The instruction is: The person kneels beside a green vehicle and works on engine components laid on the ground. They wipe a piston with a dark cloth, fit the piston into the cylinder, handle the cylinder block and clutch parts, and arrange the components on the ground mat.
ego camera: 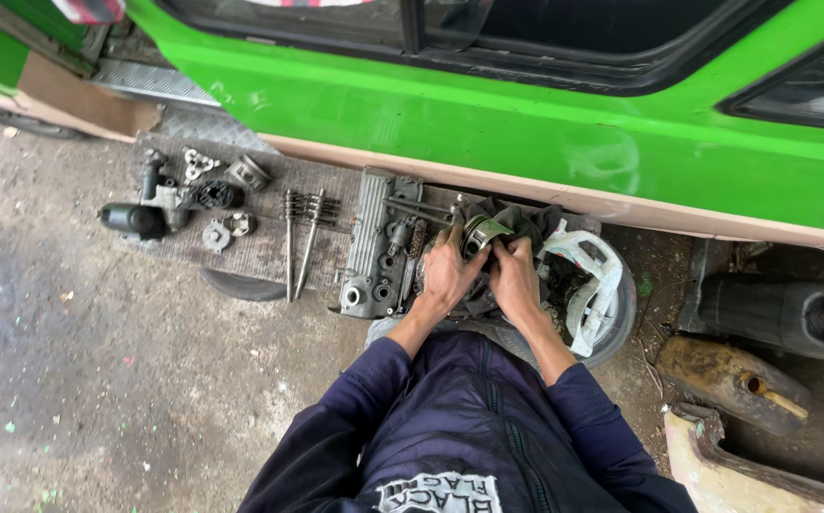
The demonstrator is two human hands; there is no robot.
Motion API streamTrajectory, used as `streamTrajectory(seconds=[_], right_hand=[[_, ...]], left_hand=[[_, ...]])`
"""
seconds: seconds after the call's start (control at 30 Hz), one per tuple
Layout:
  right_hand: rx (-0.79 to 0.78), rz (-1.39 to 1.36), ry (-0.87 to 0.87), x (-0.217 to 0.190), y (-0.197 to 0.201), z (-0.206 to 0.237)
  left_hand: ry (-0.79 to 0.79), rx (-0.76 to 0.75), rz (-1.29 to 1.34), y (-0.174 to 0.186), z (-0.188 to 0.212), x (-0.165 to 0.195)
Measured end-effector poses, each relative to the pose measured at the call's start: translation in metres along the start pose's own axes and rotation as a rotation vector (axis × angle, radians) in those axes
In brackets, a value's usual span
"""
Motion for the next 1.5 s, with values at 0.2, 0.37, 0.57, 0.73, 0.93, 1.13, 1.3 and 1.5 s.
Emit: streamTrajectory(seconds=[0.2,0.37,0.57,0.73,0.93,1.13,1.3,1.5], right_hand=[[0.016,-0.129,0.047,0.009,-0.024,-0.019],[-0.065,-0.125,-0.033,0.006,-0.04,-0.015],[-0.085,-0.014,0.08,-0.004,-0.029,-0.027],[-0.241,-0.162,-0.193,-0.002,-0.006,-0.013],[0.016,-1.388,-0.687,0.025,0.024,0.028],[0.172,-1.619,-0.647,0.072,0.032,0.031],[0.143,-1.315,-0.572,0.076,0.025,0.0],[-0.137,-0.894,-0.526,0.042,0.021,-0.01]], left_hand=[[-0.043,0.052,0.005,0.0,0.003,-0.01],[-0.049,0.092,0.001,0.01,0.0,-0.012],[0.026,0.011,0.017,0.014,0.004,-0.021],[0.073,0.09,0.066,0.015,0.001,-0.035],[0.394,0.037,0.451,0.016,-0.014,-0.076],[0.421,-0.035,0.993,0.003,-0.016,-0.073],[0.285,-0.107,0.82,0.015,-0.017,-0.054],[-0.324,-0.003,0.11,0.041,-0.008,-0.01]])
Point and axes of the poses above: each hand's wrist, its own z-axis away from the middle knuckle, its own y-axis out of the back of the hand, x = y × z, the point moved 4 cm from there along -z, towards the middle knuckle, and after that the axes turned 1 degree about -y, right-handed, at the moved point
